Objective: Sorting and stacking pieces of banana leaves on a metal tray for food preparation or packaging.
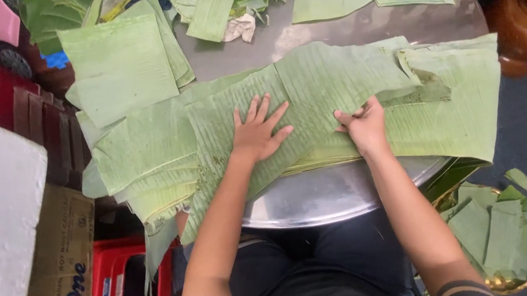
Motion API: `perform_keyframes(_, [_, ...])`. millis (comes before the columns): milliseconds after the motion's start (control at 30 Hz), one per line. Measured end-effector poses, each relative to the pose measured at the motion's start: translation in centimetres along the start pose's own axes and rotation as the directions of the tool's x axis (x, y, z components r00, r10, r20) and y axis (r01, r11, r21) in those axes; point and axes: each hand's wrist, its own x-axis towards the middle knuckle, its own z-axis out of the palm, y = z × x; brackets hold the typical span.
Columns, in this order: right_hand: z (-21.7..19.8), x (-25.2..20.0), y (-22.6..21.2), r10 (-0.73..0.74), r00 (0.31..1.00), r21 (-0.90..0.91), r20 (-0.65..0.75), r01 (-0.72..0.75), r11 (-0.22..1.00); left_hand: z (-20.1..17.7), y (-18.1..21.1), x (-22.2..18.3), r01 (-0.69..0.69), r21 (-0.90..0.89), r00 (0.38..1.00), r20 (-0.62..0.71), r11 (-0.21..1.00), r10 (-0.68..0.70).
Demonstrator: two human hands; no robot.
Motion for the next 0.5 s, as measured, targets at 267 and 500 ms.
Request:
perform_keyframes(267, [0.7, -2.8, -2.6, 0.008, 0.998, -0.007, -0.063, -0.009, 1.0, -0.7, -0.2, 1.9, 0.087, 0.023, 0.996, -0.009, 0.996, -0.087])
perform_keyframes(500, [-1.5, 2.6, -2.8, 0.2, 0.973, 0.119, -0.119, -0.186, 0.975, -1.3, 0.3, 1.5, 0.1, 0.022, 0.995, -0.022, 0.995, -0.1])
